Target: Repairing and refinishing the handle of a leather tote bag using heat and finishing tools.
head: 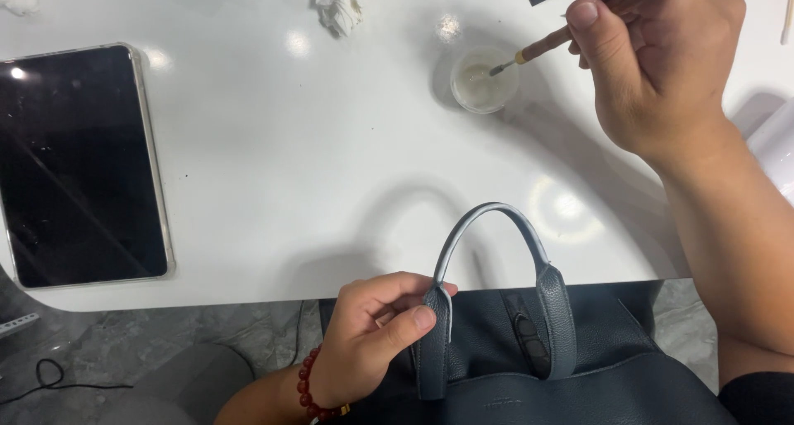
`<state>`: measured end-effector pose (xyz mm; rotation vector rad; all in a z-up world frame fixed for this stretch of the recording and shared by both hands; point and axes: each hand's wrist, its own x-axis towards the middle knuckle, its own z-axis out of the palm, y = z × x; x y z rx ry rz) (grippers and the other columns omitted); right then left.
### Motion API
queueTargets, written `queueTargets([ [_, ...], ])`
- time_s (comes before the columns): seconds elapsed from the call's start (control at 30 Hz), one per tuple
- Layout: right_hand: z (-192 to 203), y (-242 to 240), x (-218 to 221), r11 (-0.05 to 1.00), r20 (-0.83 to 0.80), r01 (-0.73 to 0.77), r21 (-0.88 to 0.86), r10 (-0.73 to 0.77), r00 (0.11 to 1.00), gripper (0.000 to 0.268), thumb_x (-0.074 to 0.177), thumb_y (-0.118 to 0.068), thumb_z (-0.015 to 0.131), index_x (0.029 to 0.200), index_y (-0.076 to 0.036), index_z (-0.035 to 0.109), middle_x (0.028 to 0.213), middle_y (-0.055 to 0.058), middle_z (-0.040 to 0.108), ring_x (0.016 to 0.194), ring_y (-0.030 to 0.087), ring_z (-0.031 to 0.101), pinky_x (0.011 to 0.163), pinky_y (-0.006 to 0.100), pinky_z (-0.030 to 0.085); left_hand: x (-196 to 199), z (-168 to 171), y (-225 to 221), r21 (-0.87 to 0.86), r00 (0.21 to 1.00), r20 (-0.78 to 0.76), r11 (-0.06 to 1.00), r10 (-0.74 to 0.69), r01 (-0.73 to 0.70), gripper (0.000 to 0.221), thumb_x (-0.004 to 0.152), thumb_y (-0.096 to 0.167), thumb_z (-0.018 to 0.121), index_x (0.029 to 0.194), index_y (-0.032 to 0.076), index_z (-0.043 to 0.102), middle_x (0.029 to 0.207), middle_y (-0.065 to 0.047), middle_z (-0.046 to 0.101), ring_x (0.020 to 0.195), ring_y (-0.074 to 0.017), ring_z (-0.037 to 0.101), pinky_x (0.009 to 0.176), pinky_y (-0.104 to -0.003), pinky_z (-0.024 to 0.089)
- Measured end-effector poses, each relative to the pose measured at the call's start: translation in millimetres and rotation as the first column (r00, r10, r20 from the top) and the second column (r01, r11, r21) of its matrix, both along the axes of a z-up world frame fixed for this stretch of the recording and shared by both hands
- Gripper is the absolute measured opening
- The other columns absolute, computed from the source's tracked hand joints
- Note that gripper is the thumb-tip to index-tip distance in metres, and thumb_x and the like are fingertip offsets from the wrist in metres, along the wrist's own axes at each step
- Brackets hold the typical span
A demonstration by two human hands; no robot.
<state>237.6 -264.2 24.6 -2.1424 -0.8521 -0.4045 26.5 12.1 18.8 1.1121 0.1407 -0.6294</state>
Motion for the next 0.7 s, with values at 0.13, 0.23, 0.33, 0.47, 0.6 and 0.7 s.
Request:
queueTargets([
  [0.13, -2.3, 0.1, -1.6, 1.0, -0.006, -0.004, -0.009, 0.004, 1.0, 0.014, 0.121, -0.002, 0.056, 0.112, 0.009, 0.059, 0.088, 0.012, 0.069, 0.077, 0.015, 0.071, 0.069, 0.022, 0.055, -0.8, 0.1, -1.9, 0.047, 0.999, 0.044, 0.999, 0.021, -0.023, 0.033, 0.097, 0.01, 0.061, 0.118, -0.014, 0.069, 0.088, -0.011, 0.075, 0.077, -0.0095, 0.067, 0.07, -0.023, 0.054],
  [0.23, -2.6, -0.1, -1.8, 0.999, 0.014, -0.008, -0.043, 0.008, 1.0, 0.015, 0.121, -0.002, 0.056, 0.11, 0.009, 0.059, 0.088, 0.012, 0.069, 0.077, 0.016, 0.071, 0.068, 0.022, 0.055, 0.9, -0.6, -3.4, 0.08, 0.996, 0.082, 0.996, 0.032, -0.039, 0.032, 0.098, 0.01, 0.059, 0.115, -0.013, 0.07, 0.085, -0.01, 0.076, 0.075, -0.0094, 0.069, 0.07, -0.022, 0.055],
  [0.33, -6.7, -8.5, -4.1, 1.0, -0.032, -0.024, 0.009, 0.024, 0.999, 0.017, 0.118, -0.007, 0.052, 0.112, 0.008, 0.057, 0.092, 0.012, 0.069, 0.079, 0.015, 0.071, 0.07, 0.022, 0.056, 1.5, -2.0, -4.1, 0.11, 0.993, 0.112, 0.992, 0.045, -0.058, 0.031, 0.097, 0.011, 0.059, 0.112, -0.012, 0.072, 0.08, -0.007, 0.075, 0.07, -0.0076, 0.066, 0.065, -0.021, 0.052],
  [0.47, -21.7, -40.8, -25.2, 0.912, -0.36, 0.136, 0.387, 0.014, 0.933, 0.037, 0.129, -0.032, 0.048, 0.11, 0.0, 0.053, 0.085, 0.011, 0.059, 0.068, 0.017, 0.06, 0.061, 0.024, 0.046, 0.1, -5.9, -3.8, 0.175, 0.987, 0.157, 0.982, 0.042, -0.07, 0.031, 0.097, 0.012, 0.061, 0.109, -0.012, 0.076, 0.061, 0.0, 0.062, 0.051, -0.0018, 0.045, 0.048, -0.019, 0.032],
  [0.6, -19.0, -60.1, -31.3, 0.892, -0.387, 0.055, 0.449, 0.139, 0.911, 0.039, 0.122, -0.041, 0.046, 0.111, -0.004, 0.052, 0.078, 0.009, 0.053, 0.061, 0.016, 0.054, 0.056, 0.024, 0.044, 1.4, -2.2, -5.0, 0.16, 0.978, 0.206, 0.985, 0.025, -0.059, 0.03, 0.099, 0.013, 0.061, 0.108, -0.011, 0.076, 0.057, 0.004, 0.056, 0.049, -0.0009, 0.04, 0.046, -0.021, 0.029],
  [0.7, -1.6, -52.0, -45.3, 0.833, -0.407, -0.046, 0.551, 0.317, 0.857, 0.044, 0.112, -0.053, 0.042, 0.112, -0.009, 0.05, 0.068, 0.007, 0.044, 0.051, 0.015, 0.044, 0.05, 0.026, 0.041, 1.3, -0.2, -8.8, 0.121, 0.975, 0.223, 0.992, 0.001, -0.029, 0.03, 0.099, 0.013, 0.061, 0.11, -0.01, 0.076, 0.058, 0.004, 0.056, 0.049, -0.0008, 0.039, 0.045, -0.021, 0.029],
])
